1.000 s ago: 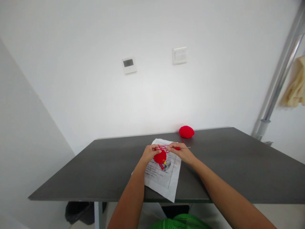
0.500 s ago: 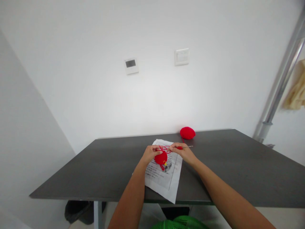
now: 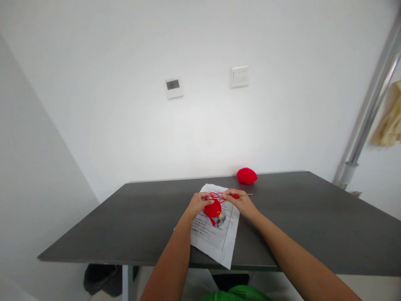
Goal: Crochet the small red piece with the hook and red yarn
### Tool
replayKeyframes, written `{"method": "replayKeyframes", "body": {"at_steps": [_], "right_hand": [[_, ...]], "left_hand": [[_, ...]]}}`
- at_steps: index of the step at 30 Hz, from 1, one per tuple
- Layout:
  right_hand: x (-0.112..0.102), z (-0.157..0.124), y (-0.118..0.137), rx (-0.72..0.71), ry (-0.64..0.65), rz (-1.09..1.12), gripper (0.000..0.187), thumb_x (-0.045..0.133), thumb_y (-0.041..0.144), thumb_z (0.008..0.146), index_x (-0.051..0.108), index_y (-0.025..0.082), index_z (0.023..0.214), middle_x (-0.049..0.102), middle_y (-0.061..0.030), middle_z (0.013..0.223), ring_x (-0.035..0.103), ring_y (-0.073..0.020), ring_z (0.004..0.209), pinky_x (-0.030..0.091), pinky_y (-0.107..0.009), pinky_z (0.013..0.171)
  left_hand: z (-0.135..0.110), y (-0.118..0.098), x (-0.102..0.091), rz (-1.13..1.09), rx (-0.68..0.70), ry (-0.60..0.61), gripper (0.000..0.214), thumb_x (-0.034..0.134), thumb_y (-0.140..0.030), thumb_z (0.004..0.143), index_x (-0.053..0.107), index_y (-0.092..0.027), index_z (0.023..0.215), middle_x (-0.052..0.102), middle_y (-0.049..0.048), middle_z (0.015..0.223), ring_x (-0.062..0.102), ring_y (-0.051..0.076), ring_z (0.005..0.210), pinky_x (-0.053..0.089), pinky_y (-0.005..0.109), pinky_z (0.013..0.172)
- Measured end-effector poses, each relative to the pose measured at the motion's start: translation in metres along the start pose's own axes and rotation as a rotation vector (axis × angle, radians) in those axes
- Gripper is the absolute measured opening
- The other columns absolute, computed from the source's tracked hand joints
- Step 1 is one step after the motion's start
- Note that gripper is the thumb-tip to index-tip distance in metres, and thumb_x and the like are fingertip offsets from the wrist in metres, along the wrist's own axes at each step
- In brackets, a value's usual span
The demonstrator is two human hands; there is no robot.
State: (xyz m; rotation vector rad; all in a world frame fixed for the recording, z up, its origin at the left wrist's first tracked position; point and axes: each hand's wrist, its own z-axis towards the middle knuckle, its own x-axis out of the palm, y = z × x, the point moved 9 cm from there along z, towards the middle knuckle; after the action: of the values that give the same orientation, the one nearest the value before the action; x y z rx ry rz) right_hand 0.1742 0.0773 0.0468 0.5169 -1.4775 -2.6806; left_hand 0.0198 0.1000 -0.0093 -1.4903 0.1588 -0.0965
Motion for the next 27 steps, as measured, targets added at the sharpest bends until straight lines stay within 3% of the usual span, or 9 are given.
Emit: {"method": "replayKeyframes", "body": {"at_steps": [6,13,20,27], "right_hand": [[0.005,-0.008,0.025,-0.218,0.013,-0.226,0.021,0.053,0.035,0.082,0.068,0.019,0.080,0.069,-0.0056,0.079,0.061,-0.0196,0.076,0.047,-0.031,0.072],[0.005,-0.006,0.019,-0.125,0.018,-0.191,0.025,0.053,0.037,0.082,0.066,0.017,0.074,0.066,-0.0036,0.070,0.060,-0.0180,0.067,0.046,-0.028,0.064],[0.012,-0.010,0.034,-0.251,0.127,-0.287,0.021,0.051,0.033,0.084,0.068,0.020,0.081,0.069,-0.0050,0.079,0.062,-0.0182,0.075,0.047,-0.030,0.072],[0.005,-0.006,0.021,-0.159,0.059,-0.220,0.023,0.053,0.035,0.082,0.068,0.018,0.075,0.069,-0.0033,0.072,0.062,-0.0186,0.069,0.047,-0.028,0.065]], "left_hand": [[0.001,0.003,-0.002,-0.059,-0.019,-0.008,0.041,0.076,-0.028,0.049,0.069,-0.010,0.086,0.066,0.0057,0.067,0.058,0.016,0.062,0.043,0.027,0.063],[0.002,0.000,-0.005,0.008,0.005,-0.018,0.037,0.074,-0.023,0.051,0.070,-0.010,0.085,0.066,0.0059,0.066,0.057,0.015,0.060,0.042,0.026,0.059],[0.000,-0.004,-0.009,0.043,0.016,-0.053,0.030,0.073,-0.020,0.049,0.070,-0.011,0.077,0.060,0.0006,0.056,0.050,0.010,0.051,0.037,0.022,0.052],[0.000,-0.004,-0.007,0.030,0.017,-0.041,0.030,0.074,-0.021,0.049,0.070,-0.011,0.078,0.060,0.0004,0.056,0.050,0.010,0.050,0.036,0.022,0.052]]}}
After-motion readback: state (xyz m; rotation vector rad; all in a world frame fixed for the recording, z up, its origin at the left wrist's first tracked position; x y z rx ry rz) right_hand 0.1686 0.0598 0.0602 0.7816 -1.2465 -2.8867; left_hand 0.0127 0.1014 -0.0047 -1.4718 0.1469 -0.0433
